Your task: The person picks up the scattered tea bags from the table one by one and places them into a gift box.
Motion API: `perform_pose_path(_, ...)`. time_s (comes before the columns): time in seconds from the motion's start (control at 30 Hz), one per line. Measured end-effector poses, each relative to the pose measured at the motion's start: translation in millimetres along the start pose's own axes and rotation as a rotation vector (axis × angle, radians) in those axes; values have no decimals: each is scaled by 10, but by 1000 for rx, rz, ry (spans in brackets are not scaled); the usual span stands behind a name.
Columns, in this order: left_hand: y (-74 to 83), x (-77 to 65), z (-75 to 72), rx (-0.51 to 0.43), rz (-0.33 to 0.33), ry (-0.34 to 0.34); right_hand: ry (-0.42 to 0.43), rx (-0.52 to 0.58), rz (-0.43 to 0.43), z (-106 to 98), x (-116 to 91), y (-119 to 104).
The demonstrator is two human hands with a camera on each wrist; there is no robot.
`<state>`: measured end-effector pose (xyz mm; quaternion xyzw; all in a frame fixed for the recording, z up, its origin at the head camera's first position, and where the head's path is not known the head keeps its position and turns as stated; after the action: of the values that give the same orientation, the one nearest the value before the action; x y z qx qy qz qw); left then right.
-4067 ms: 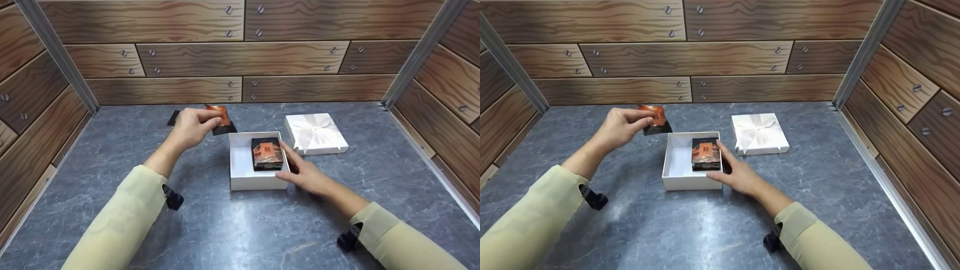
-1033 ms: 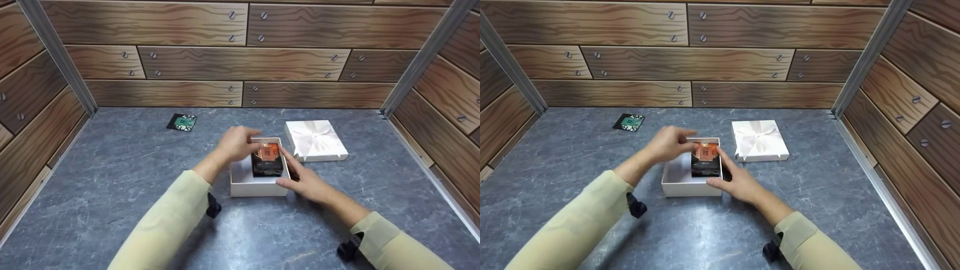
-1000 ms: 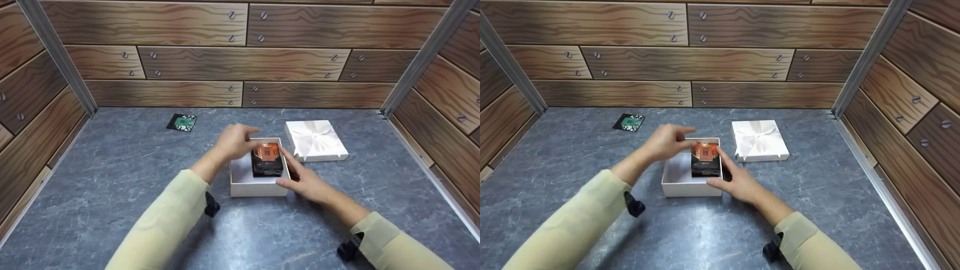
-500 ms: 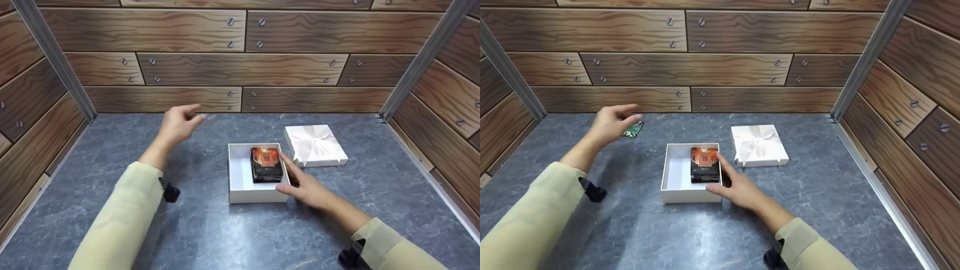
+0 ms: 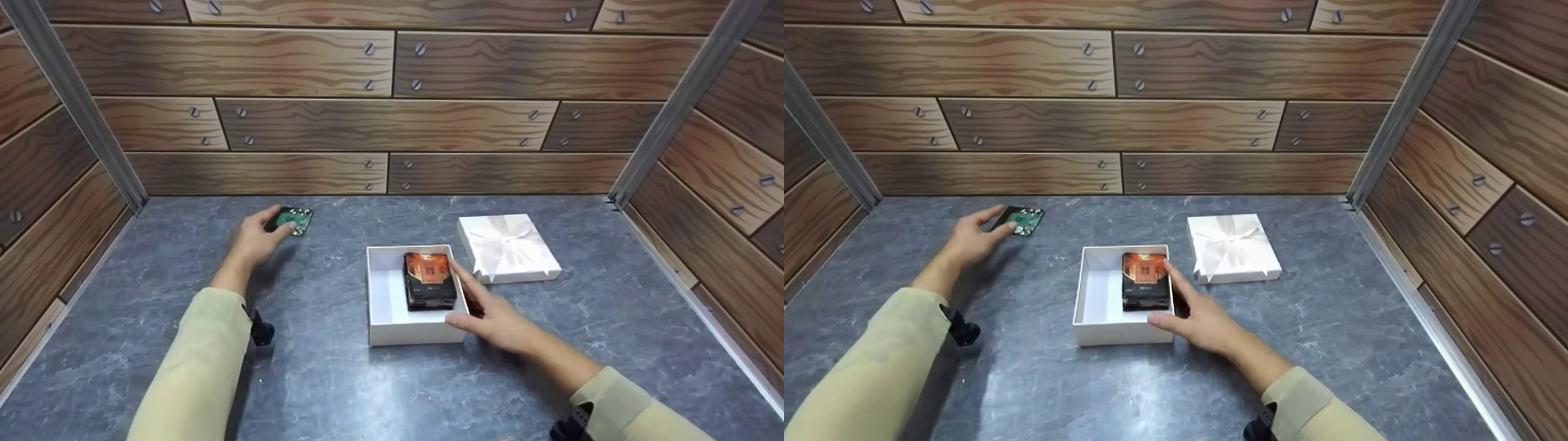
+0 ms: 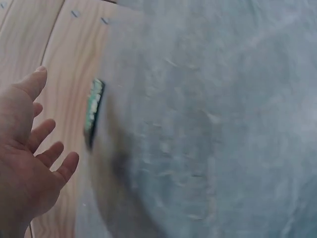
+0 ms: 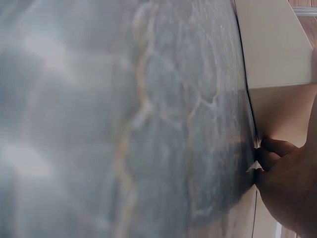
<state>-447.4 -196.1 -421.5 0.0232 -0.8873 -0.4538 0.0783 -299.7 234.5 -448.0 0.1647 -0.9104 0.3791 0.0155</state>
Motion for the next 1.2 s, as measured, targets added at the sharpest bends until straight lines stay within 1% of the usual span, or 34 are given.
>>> perform_pose_path(0.13, -125, -1, 120, -41, -21, -39, 2, -6, -2, 6, -4, -11)
perform_pose_path(0.2, -160, -7, 168, -16, -23, -56, 0, -10, -5, 5, 3, -23)
perform_pose_path(0.27, -177, -14, 197, 40, -18, -68, -1, -11, -5, 4, 11, -32)
perform_pose_path(0.37, -176, -30, 222, 159, 0, -94, -1, -7, -4, 4, 22, -50)
perform_pose_path(0.47, -177, -52, 246, 257, -2, -131, -3, -6, -4, 9, 27, -63)
perform_pose_path(0.57, -172, -76, 273, 319, -5, -171, -2, 0, -2, 13, 25, -69)
perform_pose_path(0.73, -141, -111, 309, 379, 16, -207, 4, 9, -1, 9, 20, -73)
perform_pose_path(0.87, -113, -111, 334, 377, 36, -213, 2, 14, 2, 13, 11, -55)
perform_pose_path(1.03, -90, -111, 362, 305, 74, -192, 4, 13, 7, 16, -2, -20)
perform_pose_path(1.1, -74, -124, 367, 269, 107, -171, 5, 7, 8, 15, -4, -10)
perform_pose_path(1.2, -34, -155, 366, 212, 172, -120, 5, 4, 8, 16, -4, 0)
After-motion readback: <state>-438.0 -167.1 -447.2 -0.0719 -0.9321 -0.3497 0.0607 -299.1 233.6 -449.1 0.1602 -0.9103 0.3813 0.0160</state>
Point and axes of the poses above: each hand's wrist, its own x-axis towards the middle knuckle, its own z-axis out of the palm, y = z × x, the point moved 7 cm from there along x, towards the middle knuckle, and after that the axes turned 8 degrees about y, right-handed, at the moved point
